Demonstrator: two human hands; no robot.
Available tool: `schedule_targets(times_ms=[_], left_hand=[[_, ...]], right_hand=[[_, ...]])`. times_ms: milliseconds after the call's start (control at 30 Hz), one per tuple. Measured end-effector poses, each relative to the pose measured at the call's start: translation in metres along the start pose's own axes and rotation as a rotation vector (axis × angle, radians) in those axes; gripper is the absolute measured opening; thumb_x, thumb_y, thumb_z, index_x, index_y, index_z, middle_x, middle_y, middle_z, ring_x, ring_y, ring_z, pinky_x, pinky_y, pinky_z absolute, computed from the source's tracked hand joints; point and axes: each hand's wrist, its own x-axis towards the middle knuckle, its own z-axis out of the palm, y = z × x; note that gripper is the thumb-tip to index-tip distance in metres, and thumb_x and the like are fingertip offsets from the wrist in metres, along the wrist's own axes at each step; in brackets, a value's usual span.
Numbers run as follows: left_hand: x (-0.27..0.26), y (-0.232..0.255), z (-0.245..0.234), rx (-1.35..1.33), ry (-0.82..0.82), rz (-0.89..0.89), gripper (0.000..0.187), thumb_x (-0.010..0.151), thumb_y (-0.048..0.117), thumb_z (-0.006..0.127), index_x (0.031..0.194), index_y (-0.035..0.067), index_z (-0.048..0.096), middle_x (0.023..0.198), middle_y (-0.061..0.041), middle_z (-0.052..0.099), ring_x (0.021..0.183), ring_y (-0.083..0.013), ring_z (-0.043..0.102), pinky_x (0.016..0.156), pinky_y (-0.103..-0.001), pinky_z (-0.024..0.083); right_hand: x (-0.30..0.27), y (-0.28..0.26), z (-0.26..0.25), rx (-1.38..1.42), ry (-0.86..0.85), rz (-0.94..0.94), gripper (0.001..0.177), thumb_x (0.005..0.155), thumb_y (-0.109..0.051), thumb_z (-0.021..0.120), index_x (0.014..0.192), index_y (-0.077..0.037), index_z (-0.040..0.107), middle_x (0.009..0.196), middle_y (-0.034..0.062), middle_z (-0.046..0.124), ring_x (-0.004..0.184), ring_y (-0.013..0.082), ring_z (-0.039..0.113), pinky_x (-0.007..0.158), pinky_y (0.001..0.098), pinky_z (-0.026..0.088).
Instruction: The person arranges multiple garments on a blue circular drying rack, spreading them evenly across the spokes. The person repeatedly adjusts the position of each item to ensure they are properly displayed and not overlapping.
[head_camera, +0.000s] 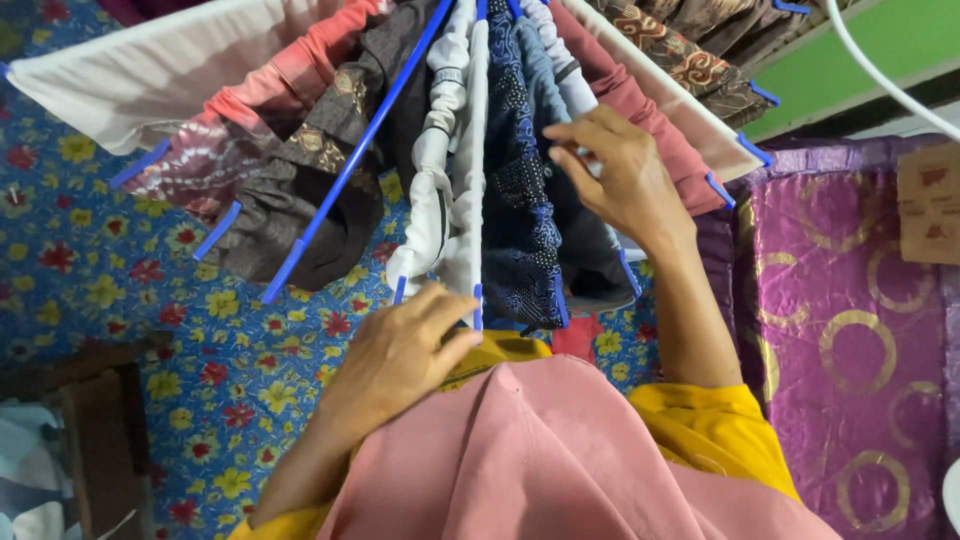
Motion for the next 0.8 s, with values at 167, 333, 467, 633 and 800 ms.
schedule_targets(times_ms=[167, 333, 467, 633, 800], left_hand=[[0.020, -0.008, -0.014, 0.210, 0.225, 0.129, 0.031, 0.096, 0.035, 0.068, 0.123, 0.022, 0.068, 0.097, -0.003, 0.063, 0.074, -0.0311, 0.071, 0.058, -0.043, 0.059], [0.071, -0.015, -0.017, 0.287, 0.250, 0.132, 0.020, 0.099, 0.032, 0.064, 0.117, 0.022, 0.066, 0.097, -0.003, 0.060, 0.073, -0.0329, 0.070, 0.059, -0.046, 0.059], [0.122, -0.031, 0.002, 0.359, 0.242, 0.202, 0.018, 0.102, 0.031, 0.057, 0.112, 0.018, 0.064, 0.094, -0.004, 0.057, 0.072, -0.0330, 0.070, 0.057, -0.046, 0.058], [0.168, -0.053, 0.032, 0.408, 0.184, 0.160, 0.027, 0.099, 0.032, 0.057, 0.121, 0.017, 0.058, 0.095, -0.006, 0.053, 0.074, -0.0362, 0.068, 0.057, -0.053, 0.057], [0.165, -0.046, 0.026, 0.292, 0.057, 0.159, 0.019, 0.095, 0.029, 0.062, 0.105, 0.013, 0.065, 0.090, -0.008, 0.060, 0.081, -0.0371, 0.071, 0.067, -0.050, 0.058]], right_hand=[[-0.043, -0.028, 0.001, 0.036, -0.014, 0.182, 0.033, 0.095, -0.020, 0.080, 0.122, -0.004, 0.070, 0.093, 0.0148, 0.069, 0.084, 0.0309, 0.071, 0.071, 0.0389, 0.060], [-0.087, -0.047, 0.017, 0.264, -0.100, 0.446, 0.064, 0.083, -0.021, 0.086, 0.135, -0.001, 0.054, 0.100, 0.0219, 0.069, 0.084, 0.0330, 0.073, 0.070, 0.0390, 0.063], [-0.106, -0.053, 0.033, 0.462, -0.185, 0.652, 0.077, 0.081, -0.015, 0.086, 0.143, -0.001, 0.043, 0.099, 0.0206, 0.069, 0.083, 0.0295, 0.072, 0.072, 0.0378, 0.064], [-0.112, -0.057, 0.048, 0.572, -0.155, 0.691, 0.070, 0.084, -0.013, 0.082, 0.143, -0.007, 0.044, 0.089, 0.0144, 0.069, 0.077, 0.0235, 0.071, 0.069, 0.0323, 0.064], [-0.110, -0.057, 0.049, 0.662, -0.123, 0.637, 0.063, 0.085, -0.007, 0.079, 0.141, -0.007, 0.050, 0.086, 0.0118, 0.065, 0.076, 0.0199, 0.068, 0.070, 0.0300, 0.064]])
